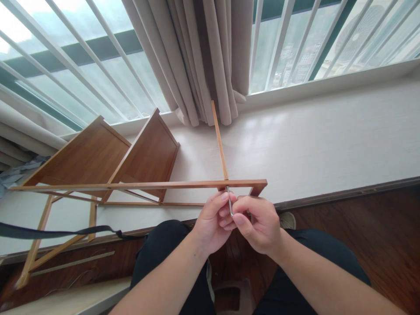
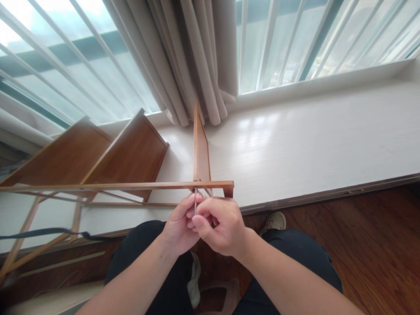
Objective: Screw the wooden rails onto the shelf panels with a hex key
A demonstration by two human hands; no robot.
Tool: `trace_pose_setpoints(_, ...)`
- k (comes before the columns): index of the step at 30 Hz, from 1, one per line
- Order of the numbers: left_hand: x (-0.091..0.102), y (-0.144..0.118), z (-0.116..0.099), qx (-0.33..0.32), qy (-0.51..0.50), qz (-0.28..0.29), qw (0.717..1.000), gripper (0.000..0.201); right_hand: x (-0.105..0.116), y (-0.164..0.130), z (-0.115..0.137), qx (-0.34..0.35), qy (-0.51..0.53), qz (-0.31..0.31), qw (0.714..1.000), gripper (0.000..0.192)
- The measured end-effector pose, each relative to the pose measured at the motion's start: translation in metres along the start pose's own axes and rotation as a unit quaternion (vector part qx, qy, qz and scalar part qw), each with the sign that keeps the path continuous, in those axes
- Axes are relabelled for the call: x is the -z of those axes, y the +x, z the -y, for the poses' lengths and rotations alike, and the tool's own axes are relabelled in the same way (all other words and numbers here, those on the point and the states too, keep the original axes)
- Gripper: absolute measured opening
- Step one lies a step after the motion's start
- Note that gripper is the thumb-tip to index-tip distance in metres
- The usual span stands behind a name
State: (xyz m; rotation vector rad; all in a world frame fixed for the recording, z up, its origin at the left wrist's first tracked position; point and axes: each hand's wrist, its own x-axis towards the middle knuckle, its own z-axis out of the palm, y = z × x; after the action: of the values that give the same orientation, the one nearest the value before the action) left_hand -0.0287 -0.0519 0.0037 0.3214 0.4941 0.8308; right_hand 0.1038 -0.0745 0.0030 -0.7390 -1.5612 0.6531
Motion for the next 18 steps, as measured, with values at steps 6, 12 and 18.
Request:
trace_pose_setpoints(6,-0.0013,0.0010,-0.0023,0.003,0.000,-0.002,1.000,0.019,-0.0005,-0.0008,-0.0011,-0.004,0.039,0.009,0.999,0.010)
trace_pose_setpoints(12,-0.0020,0.0004,-0.0022,0.005,0.002,-0.005,1.000,0.019,0.0009,-0.0003,-0.0011,0.006,0.051,0.016,0.999,0.009)
trace_pose_setpoints(18,-0.0005,0.0005,-0.0014,0.005,0.000,-0.003,1.000,0.020,0.0019,-0.0013,-0.0024,0.003,0.041,0.020,0.999,0.009)
